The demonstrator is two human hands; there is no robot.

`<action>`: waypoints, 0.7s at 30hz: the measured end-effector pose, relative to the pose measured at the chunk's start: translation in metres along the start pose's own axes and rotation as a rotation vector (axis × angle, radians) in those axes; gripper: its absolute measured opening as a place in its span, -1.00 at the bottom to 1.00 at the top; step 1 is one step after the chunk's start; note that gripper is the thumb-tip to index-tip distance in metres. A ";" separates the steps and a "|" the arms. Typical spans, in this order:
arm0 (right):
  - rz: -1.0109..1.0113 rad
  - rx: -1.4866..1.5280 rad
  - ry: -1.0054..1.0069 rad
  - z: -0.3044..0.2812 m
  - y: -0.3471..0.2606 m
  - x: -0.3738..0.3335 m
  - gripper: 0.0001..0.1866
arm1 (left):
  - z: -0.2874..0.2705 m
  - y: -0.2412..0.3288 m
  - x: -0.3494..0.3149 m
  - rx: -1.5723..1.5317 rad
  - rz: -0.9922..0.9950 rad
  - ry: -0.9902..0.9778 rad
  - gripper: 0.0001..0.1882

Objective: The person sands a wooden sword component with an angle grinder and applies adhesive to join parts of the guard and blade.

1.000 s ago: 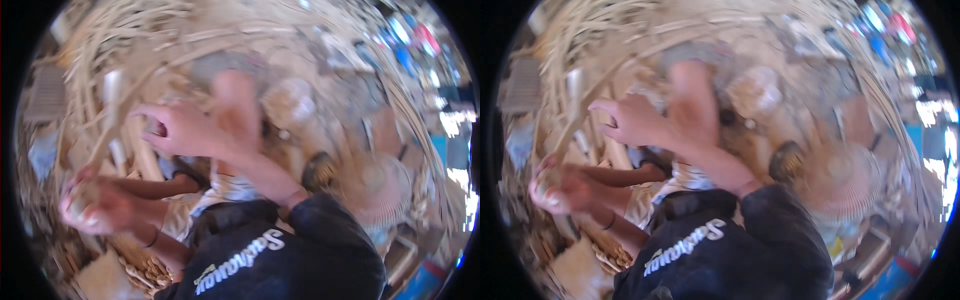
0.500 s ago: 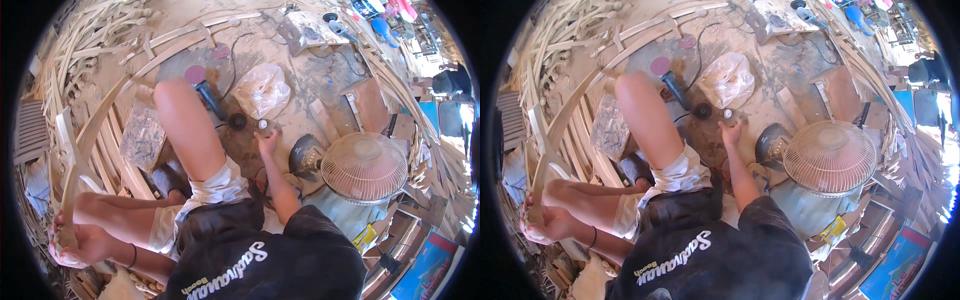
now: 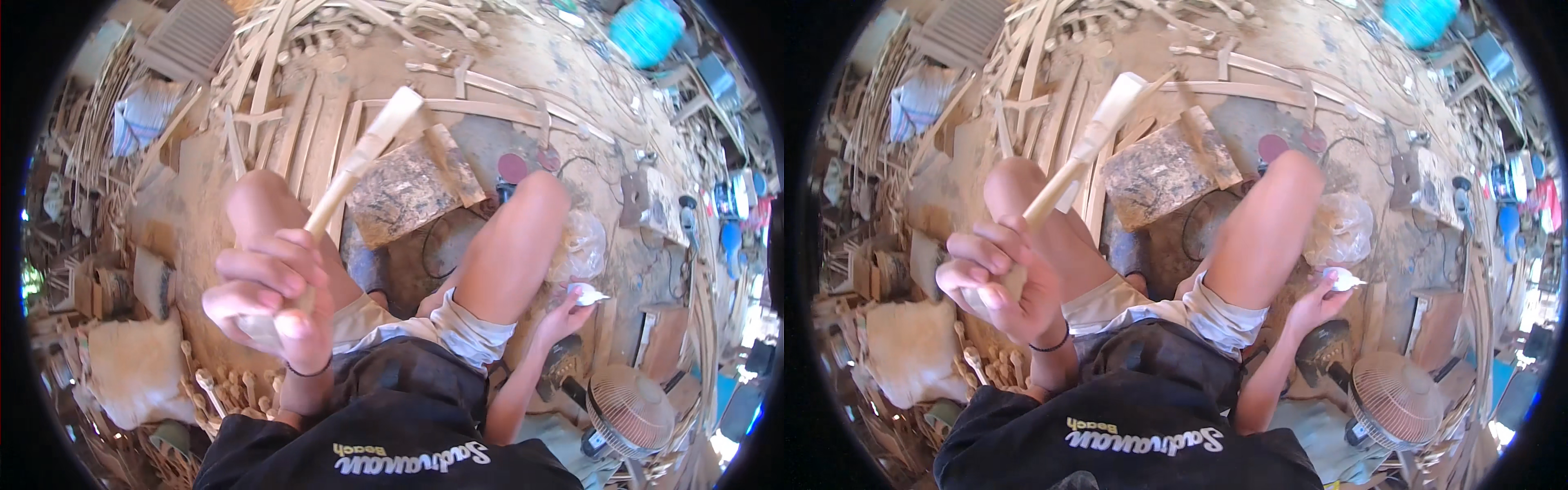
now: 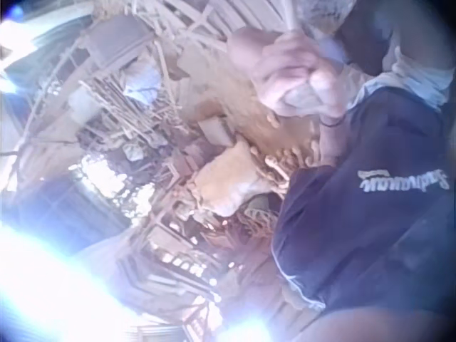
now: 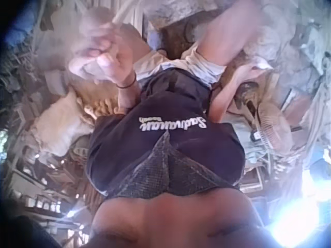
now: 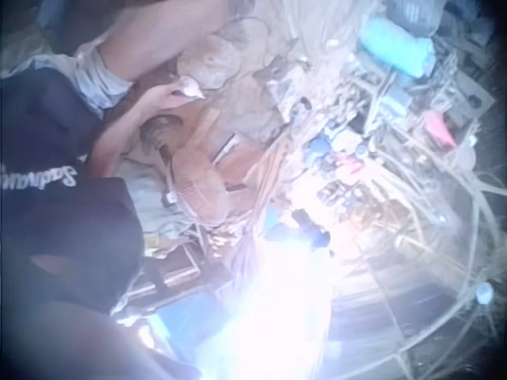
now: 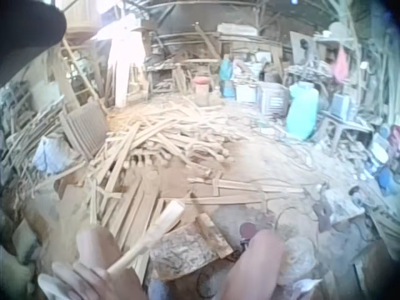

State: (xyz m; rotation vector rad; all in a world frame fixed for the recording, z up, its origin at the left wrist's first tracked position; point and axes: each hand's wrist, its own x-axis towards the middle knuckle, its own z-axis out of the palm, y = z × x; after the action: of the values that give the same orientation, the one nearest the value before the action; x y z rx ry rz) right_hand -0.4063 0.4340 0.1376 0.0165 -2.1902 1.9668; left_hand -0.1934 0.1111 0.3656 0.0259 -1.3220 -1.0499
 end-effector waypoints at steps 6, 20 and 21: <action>-0.188 0.116 -0.571 0.093 -0.137 -0.017 -0.64 | -0.003 0.018 -0.012 -0.011 0.012 -0.009 -0.58; -0.664 -0.034 -0.991 0.219 -0.224 -0.058 -0.68 | -0.023 0.015 -0.010 0.007 0.070 -0.102 -0.63; -0.692 -0.051 -0.993 0.220 -0.225 -0.057 -0.68 | -0.023 0.015 -0.010 0.004 0.070 -0.092 -0.63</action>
State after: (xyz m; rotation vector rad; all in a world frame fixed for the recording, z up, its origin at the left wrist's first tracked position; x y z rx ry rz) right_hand -0.3498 0.1836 0.3292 1.7936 -2.1683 1.6014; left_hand -0.1651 0.1131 0.3592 -0.0663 -1.3981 -0.9985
